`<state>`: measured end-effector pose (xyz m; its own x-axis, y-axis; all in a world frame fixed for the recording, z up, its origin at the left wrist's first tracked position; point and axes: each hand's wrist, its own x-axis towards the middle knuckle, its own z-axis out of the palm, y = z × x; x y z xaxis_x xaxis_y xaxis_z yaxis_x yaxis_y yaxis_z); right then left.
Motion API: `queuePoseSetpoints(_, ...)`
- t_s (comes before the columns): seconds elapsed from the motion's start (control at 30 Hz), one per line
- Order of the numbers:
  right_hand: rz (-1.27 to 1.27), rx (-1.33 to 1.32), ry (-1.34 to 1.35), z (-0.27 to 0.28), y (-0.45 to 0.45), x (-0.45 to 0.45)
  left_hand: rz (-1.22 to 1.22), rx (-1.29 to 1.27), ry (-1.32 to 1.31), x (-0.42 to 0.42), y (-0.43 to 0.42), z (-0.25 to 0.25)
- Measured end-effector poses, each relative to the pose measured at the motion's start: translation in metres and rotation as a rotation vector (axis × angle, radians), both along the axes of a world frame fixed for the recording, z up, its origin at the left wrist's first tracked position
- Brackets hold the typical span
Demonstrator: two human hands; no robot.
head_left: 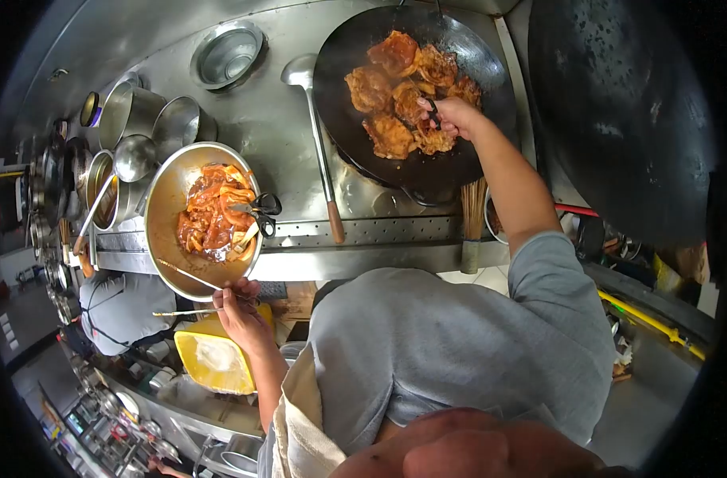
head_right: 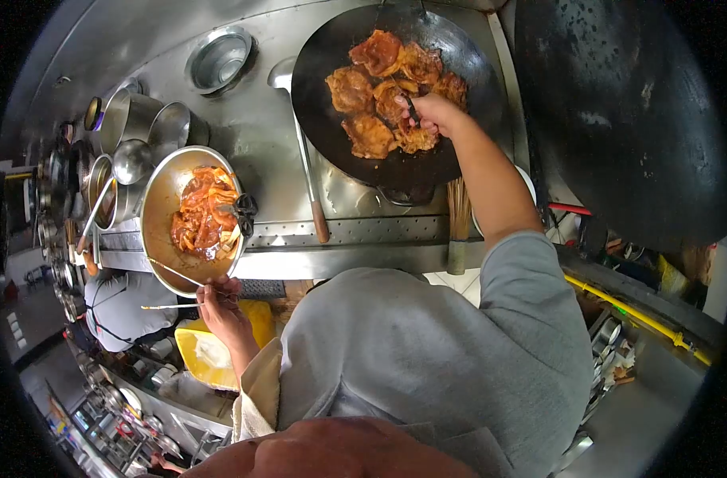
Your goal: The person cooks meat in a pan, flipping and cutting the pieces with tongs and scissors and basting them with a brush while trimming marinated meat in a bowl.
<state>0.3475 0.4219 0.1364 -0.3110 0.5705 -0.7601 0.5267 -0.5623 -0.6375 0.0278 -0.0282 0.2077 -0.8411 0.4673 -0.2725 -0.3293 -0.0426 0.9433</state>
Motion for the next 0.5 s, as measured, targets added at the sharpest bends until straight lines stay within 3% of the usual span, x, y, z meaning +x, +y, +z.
queuePoseSetpoints(0.27, 0.075, 0.145, -0.089, -0.012, -0.003, -0.002, -0.012, -0.005, 0.009, 0.005, 0.01, -0.002)
queuePoseSetpoints(0.33, 0.023, 0.114, 0.037, 0.002, -0.01, 0.001, -0.015, -0.013, 0.012, 0.004, 0.011, -0.001)
queuePoseSetpoints(0.5, -0.07, 0.063, 0.064, 0.002, -0.003, 0.006, -0.028, -0.052, 0.029, 0.001, 0.014, -0.004)
